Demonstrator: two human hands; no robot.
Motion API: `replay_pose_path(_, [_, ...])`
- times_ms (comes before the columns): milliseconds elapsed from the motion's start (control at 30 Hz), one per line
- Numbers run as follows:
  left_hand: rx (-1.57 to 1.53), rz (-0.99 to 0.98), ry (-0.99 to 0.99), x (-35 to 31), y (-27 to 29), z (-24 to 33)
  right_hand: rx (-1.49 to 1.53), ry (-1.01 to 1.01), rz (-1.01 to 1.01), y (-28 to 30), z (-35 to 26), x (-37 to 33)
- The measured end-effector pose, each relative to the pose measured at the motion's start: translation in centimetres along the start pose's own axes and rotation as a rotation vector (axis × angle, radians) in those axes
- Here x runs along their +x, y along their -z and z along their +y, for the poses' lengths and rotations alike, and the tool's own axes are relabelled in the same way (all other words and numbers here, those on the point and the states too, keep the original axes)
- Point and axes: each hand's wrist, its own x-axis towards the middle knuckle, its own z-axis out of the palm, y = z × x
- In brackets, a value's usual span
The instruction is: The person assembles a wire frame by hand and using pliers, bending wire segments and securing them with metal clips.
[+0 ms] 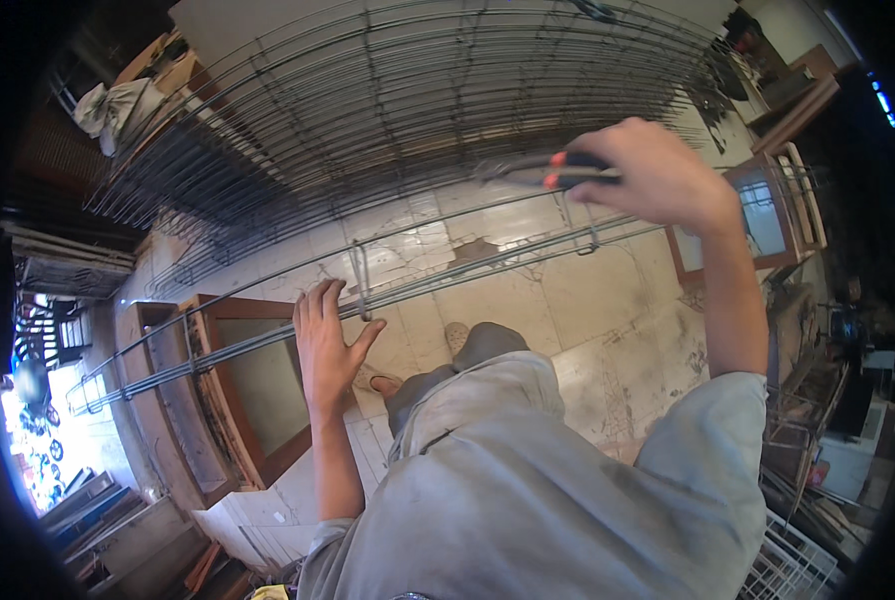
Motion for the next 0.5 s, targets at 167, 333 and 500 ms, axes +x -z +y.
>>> replay_pose_path(167, [-0.116,-0.019,-0.233,5.8,-6.9,9.5,-0.261,-0.229,-0.151,-1.3,4.7,-3.5])
replay_pose_path(333, [-0.022,-0.097,-0.116,5.6,-13.2,8.8,-0.346,-0.189,-0.181,-7.2,5.6,-3.6])
replay_pose_path(500, [0.033,-0.138,-0.11,5.6,-13.2,9.1,-0.46,-0.101,-0.175,-8.3,6.5,-3.2])
